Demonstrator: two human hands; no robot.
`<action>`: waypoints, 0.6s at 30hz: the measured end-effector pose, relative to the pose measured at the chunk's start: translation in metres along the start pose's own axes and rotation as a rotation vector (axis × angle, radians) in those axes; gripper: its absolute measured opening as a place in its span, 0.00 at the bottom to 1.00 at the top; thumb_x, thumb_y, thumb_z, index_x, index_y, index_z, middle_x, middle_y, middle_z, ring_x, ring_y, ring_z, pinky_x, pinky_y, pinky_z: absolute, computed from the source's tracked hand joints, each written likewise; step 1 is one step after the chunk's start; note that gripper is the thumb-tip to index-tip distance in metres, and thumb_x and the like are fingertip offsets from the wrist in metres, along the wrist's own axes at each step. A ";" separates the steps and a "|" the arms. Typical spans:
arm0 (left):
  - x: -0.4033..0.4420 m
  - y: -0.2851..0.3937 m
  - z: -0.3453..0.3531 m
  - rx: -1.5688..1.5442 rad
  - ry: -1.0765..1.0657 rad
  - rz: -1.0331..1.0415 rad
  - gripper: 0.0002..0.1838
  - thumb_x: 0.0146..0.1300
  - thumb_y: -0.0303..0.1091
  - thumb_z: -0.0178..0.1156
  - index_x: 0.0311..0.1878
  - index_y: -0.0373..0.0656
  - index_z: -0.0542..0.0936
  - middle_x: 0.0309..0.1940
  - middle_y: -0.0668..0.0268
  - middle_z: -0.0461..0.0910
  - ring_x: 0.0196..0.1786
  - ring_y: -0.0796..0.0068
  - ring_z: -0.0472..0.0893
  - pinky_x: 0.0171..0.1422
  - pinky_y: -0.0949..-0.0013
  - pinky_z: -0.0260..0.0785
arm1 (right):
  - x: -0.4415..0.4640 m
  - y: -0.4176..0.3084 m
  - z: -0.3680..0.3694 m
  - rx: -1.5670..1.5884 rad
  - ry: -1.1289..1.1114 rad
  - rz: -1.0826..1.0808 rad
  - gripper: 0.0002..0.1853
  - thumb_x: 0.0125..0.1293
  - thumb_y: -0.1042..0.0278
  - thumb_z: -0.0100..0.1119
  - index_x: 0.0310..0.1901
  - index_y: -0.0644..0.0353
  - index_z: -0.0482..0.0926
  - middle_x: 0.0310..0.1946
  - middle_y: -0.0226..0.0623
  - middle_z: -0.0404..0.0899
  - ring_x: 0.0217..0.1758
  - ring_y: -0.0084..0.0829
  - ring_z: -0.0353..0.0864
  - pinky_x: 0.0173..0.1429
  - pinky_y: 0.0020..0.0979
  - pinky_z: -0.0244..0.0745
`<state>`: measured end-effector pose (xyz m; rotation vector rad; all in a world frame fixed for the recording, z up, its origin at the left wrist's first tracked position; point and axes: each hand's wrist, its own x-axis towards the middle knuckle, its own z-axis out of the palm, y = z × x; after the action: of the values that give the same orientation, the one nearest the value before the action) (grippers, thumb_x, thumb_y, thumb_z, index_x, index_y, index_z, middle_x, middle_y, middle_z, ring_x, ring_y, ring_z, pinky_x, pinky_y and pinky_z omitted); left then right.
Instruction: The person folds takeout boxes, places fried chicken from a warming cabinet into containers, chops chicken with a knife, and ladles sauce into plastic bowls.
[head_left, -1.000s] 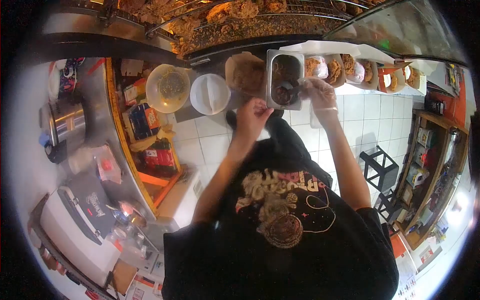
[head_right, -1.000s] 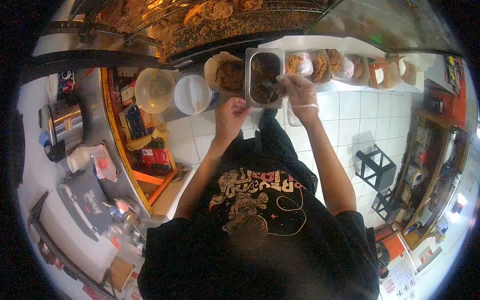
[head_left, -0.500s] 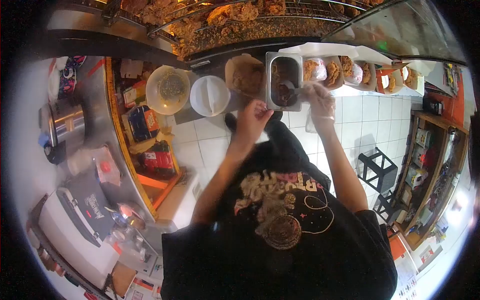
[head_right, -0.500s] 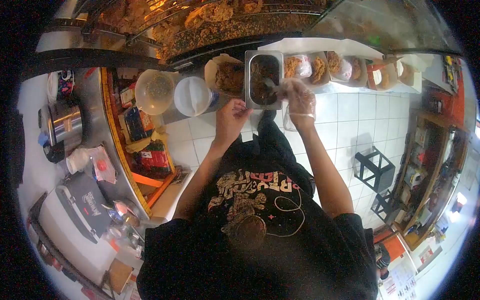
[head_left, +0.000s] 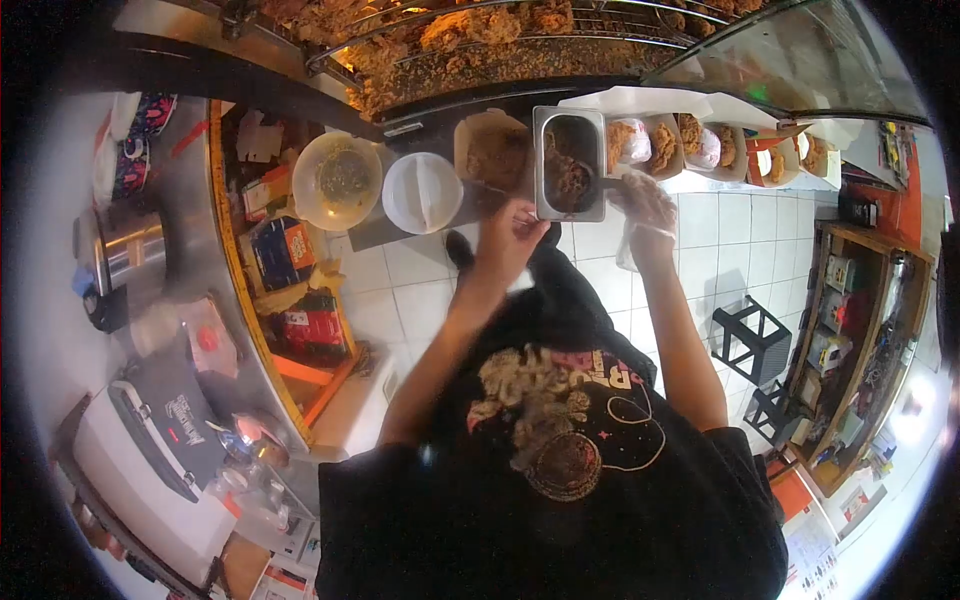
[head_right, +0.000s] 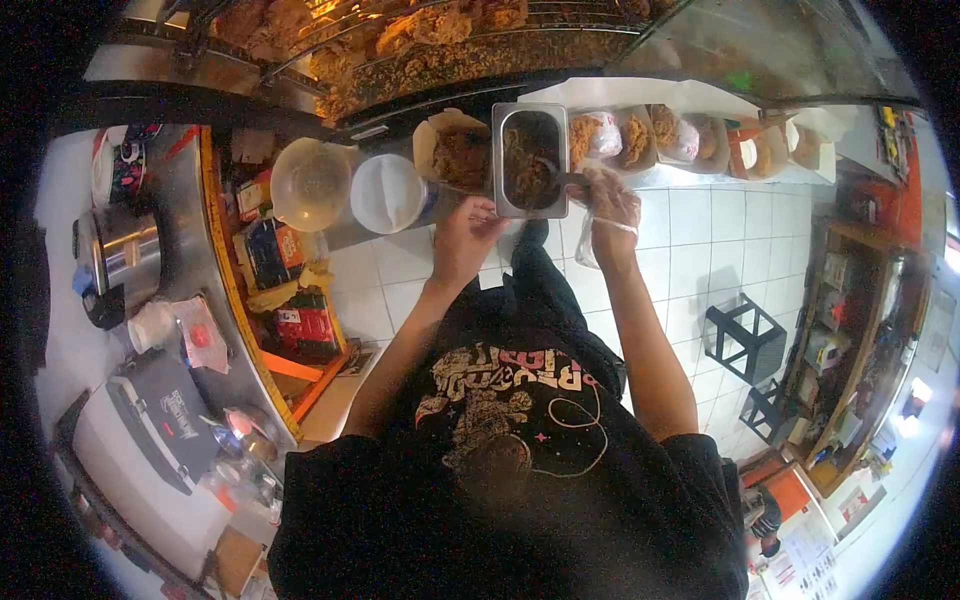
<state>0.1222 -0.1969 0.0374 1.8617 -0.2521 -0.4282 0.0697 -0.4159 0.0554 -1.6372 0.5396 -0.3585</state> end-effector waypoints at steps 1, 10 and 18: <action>-0.001 0.001 -0.002 -0.016 -0.026 -0.003 0.16 0.59 0.31 0.71 0.47 0.37 0.78 0.31 0.62 0.85 0.32 0.76 0.85 0.36 0.71 0.75 | 0.000 0.001 0.000 0.049 0.029 0.018 0.14 0.74 0.66 0.56 0.49 0.71 0.79 0.36 0.39 0.84 0.36 0.27 0.85 0.47 0.27 0.80; -0.026 0.001 -0.042 0.015 -0.028 -0.012 0.14 0.65 0.31 0.66 0.50 0.37 0.76 0.30 0.61 0.85 0.31 0.76 0.84 0.36 0.72 0.76 | 0.001 -0.019 -0.003 0.090 0.120 0.030 0.15 0.74 0.64 0.56 0.49 0.70 0.79 0.40 0.40 0.81 0.38 0.24 0.83 0.48 0.28 0.80; -0.045 -0.041 -0.129 0.211 0.436 -0.093 0.12 0.68 0.37 0.64 0.40 0.37 0.77 0.23 0.63 0.81 0.26 0.76 0.78 0.31 0.70 0.71 | 0.008 -0.018 -0.021 -1.148 0.102 -0.573 0.14 0.69 0.67 0.63 0.49 0.69 0.79 0.44 0.41 0.82 0.42 0.30 0.83 0.47 0.28 0.81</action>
<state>0.1326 -0.0548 0.0422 2.1258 0.0882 -0.0505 0.0681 -0.4362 0.0756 -2.9136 0.3358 -0.6102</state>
